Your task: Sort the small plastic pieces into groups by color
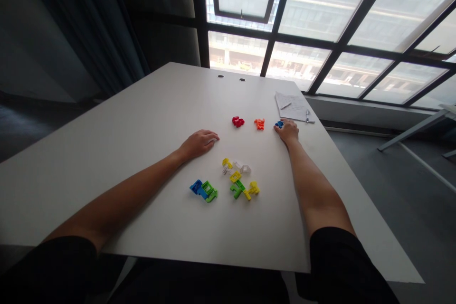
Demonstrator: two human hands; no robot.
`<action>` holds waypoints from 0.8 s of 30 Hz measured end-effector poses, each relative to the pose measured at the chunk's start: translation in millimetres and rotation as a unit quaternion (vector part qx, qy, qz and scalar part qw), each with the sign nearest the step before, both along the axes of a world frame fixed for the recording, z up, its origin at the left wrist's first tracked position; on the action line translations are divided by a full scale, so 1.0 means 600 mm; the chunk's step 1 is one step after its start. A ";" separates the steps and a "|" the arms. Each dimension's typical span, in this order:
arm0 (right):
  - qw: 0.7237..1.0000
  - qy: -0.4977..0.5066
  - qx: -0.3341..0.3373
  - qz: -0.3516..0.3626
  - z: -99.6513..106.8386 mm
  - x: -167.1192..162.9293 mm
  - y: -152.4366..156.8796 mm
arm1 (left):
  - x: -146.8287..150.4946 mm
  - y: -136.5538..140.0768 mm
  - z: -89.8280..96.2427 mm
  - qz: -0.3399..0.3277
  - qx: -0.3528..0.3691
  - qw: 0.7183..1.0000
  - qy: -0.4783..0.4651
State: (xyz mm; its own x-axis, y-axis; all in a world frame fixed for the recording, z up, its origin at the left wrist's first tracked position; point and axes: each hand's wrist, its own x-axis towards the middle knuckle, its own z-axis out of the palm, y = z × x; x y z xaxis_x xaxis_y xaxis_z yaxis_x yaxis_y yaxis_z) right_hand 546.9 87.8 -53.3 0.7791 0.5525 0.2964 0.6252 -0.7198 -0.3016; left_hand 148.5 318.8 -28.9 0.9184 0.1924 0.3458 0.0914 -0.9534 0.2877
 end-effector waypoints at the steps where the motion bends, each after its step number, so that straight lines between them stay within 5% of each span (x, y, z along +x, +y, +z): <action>1: 1.000 -0.006 0.007 0.006 -0.002 0.000 -0.004 | 0.000 0.001 -0.001 -0.001 0.001 1.000 0.000; 14: 0.996 -0.048 0.063 -0.047 -0.008 -0.026 -0.016 | 0.000 0.002 0.000 0.004 0.003 1.000 0.003; 20: 0.995 -0.059 0.042 0.074 -0.007 -0.057 -0.032 | 0.000 0.001 0.000 0.002 0.002 1.000 0.002; 24: 0.995 -0.065 0.054 0.044 -0.005 -0.071 -0.037 | 0.000 0.000 0.001 -0.001 0.005 1.000 0.004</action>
State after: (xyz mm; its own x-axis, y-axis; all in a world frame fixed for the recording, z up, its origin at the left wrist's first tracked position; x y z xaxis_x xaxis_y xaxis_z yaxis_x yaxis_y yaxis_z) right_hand 504.2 65.9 -56.6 0.6811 0.5757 0.4523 0.7224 -0.6288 -0.2876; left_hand 148.6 318.8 -28.4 0.9218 0.1860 0.3400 0.0911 -0.9567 0.2764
